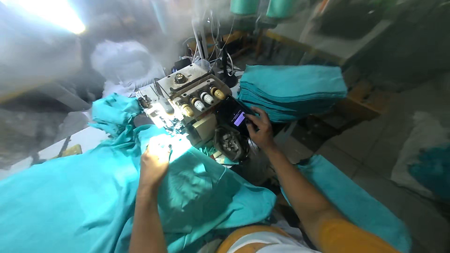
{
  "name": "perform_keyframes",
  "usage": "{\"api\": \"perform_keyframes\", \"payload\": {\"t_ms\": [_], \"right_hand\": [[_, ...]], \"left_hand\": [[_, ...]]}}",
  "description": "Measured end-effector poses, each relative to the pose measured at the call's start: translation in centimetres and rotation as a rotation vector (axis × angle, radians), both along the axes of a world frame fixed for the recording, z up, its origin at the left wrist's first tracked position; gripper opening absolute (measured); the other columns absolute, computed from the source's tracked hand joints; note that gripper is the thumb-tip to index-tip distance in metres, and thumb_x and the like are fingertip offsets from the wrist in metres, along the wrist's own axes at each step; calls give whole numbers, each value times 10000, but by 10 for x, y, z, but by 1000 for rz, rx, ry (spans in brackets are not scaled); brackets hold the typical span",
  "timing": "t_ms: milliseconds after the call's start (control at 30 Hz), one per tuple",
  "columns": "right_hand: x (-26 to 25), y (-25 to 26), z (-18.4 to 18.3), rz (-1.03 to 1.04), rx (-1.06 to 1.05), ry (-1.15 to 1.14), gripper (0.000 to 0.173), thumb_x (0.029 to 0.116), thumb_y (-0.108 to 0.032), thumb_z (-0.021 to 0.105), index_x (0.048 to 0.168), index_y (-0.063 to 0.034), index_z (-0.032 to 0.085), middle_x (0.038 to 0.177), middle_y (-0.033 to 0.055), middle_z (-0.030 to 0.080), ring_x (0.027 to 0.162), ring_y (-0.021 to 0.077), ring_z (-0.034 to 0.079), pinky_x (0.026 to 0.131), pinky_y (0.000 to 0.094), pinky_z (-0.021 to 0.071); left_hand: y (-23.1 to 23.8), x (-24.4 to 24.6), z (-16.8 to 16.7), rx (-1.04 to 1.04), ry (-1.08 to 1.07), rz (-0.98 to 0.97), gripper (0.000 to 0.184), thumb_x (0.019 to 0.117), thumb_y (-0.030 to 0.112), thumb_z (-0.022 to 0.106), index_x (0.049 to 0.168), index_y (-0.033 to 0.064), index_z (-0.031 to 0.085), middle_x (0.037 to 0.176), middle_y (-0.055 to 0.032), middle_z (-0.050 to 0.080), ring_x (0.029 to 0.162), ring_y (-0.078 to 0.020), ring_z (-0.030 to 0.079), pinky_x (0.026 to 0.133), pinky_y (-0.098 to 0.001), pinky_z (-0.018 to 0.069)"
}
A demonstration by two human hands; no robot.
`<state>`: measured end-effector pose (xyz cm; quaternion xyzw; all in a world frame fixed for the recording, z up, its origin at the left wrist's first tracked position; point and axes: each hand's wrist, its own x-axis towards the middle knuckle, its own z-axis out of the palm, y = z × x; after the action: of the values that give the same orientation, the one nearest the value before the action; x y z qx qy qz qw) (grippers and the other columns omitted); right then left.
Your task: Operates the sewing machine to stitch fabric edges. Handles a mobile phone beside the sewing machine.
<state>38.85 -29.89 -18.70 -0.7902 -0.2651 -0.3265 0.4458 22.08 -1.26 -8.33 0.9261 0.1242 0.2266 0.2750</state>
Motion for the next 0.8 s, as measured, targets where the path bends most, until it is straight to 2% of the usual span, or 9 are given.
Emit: {"api": "perform_keyframes", "payload": {"t_ms": [67, 133, 200, 267, 367, 433, 567, 800], "right_hand": [[-4, 0, -4, -42, 20, 29, 264, 927, -36, 613, 1153, 34, 732, 1330, 284, 606, 1209, 418, 607, 1010, 479, 514], [-7, -2, -7, -95, 43, 55, 250, 912, 12, 611, 1126, 40, 738, 1305, 285, 618, 1165, 407, 633, 974, 461, 539], [-8, -5, -10, -125, 43, 42, 220, 887, 16, 644, 1070, 27, 766, 1292, 282, 630, 1157, 436, 624, 981, 508, 520], [-9, -6, -11, -118, 12, 12, 227, 878, -17, 664, 1069, 5, 785, 1310, 281, 628, 1200, 472, 592, 1015, 579, 474], [-10, -6, -12, -134, -114, -77, 282, 918, -122, 622, 1142, -73, 786, 1375, 265, 599, 1254, 475, 563, 1024, 612, 440], [-10, -3, -12, -141, -191, -109, 319, 940, -174, 593, 1202, -146, 774, 1419, 268, 566, 1290, 488, 533, 1019, 636, 416], [-12, 1, -10, -135, -241, -95, 328, 928, -202, 613, 1215, -205, 774, 1448, 279, 536, 1331, 509, 496, 1053, 686, 366], [-14, 1, -9, -131, -142, -60, 350, 965, -196, 541, 1232, -143, 761, 1450, 288, 529, 1288, 481, 532, 1042, 636, 395]], "left_hand": [[1, 0, 0, -7, 6, 2, 251, 1021, 109, 560, 1163, -86, 630, 1016, -242, 666, 932, -312, 653, 838, -506, 509], [0, -1, 1, -10, 8, 5, 244, 1020, 102, 567, 1161, -85, 634, 1026, -244, 666, 942, -319, 652, 847, -510, 506], [0, 0, 0, -8, 0, 2, 242, 1020, 102, 568, 1159, -86, 632, 1024, -243, 666, 941, -316, 651, 844, -504, 508], [0, 0, -1, -8, -7, -4, 248, 1020, 106, 567, 1161, -89, 627, 1033, -246, 664, 941, -319, 653, 841, -503, 512], [0, 0, -2, -7, -8, -10, 271, 1023, 117, 563, 1192, -86, 627, 1078, -251, 667, 987, -325, 656, 870, -515, 509], [1, 0, -3, 2, -9, -5, 261, 1022, 121, 566, 1163, -91, 625, 1042, -246, 659, 945, -318, 649, 841, -513, 506], [0, 0, -2, 9, -7, 3, 253, 1021, 116, 573, 1157, -90, 627, 1029, -252, 664, 950, -336, 654, 844, -519, 510], [-1, 0, -2, -13, -17, -1, 255, 1013, 115, 585, 1148, -94, 636, 1044, -254, 666, 963, -333, 655, 857, -522, 506]]}}
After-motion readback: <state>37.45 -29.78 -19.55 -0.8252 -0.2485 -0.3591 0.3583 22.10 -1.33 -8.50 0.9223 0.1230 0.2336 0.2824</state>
